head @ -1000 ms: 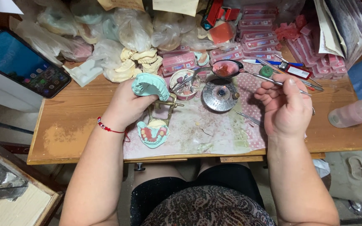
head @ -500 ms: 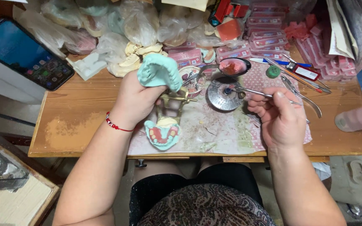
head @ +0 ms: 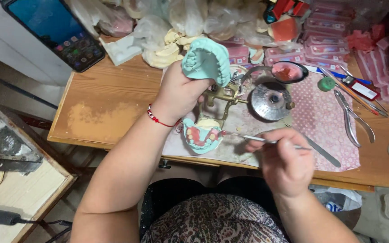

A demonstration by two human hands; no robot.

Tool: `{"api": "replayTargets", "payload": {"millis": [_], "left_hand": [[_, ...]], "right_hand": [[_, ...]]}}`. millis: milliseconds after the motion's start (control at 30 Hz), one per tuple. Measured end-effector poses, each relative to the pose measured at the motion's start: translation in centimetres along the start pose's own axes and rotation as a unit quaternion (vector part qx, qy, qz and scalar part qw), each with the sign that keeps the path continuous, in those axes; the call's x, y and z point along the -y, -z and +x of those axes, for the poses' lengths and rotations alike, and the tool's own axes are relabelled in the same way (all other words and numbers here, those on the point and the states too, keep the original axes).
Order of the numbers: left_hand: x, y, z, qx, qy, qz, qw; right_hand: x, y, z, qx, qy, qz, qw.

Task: The person uses a rotary tool to shape a small pink object, then places it into a dental mold. They use a metal tool to apply and smooth pink material onto the teeth of the mold, adjusting the fit and smoothing the surface.

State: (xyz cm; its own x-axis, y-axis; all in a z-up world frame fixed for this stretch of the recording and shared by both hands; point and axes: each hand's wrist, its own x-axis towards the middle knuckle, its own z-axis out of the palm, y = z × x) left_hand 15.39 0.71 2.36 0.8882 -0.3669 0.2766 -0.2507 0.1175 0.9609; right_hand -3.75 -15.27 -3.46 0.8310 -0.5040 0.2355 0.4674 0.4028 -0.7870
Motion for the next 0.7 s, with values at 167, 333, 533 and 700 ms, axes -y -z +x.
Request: {"api": "replayTargets", "payload": {"millis": [167, 333, 533, 700], "left_hand": [[0.4, 0.7, 0.1, 0.030, 0.003, 0.004, 1.000], [0.8, 0.9, 0.1, 0.061, -0.003, -0.018, 0.998], [0.2, 0.8, 0.0, 0.045, 0.041, -0.012, 0.998], [0.0, 0.9, 0.1, 0.024, 0.063, -0.027, 0.997]], "right_hand": [[-0.2, -0.6, -0.5, 0.087, 0.035, -0.032, 0.995], [-0.2, -0.1, -1.1, 0.142, 0.084, -0.102, 0.981], [-0.2, 0.7, -1.2, 0.197, 0.176, -0.254, 0.930], [0.4, 0.5, -1.0, 0.235, 0.226, -0.307, 0.894]]}}
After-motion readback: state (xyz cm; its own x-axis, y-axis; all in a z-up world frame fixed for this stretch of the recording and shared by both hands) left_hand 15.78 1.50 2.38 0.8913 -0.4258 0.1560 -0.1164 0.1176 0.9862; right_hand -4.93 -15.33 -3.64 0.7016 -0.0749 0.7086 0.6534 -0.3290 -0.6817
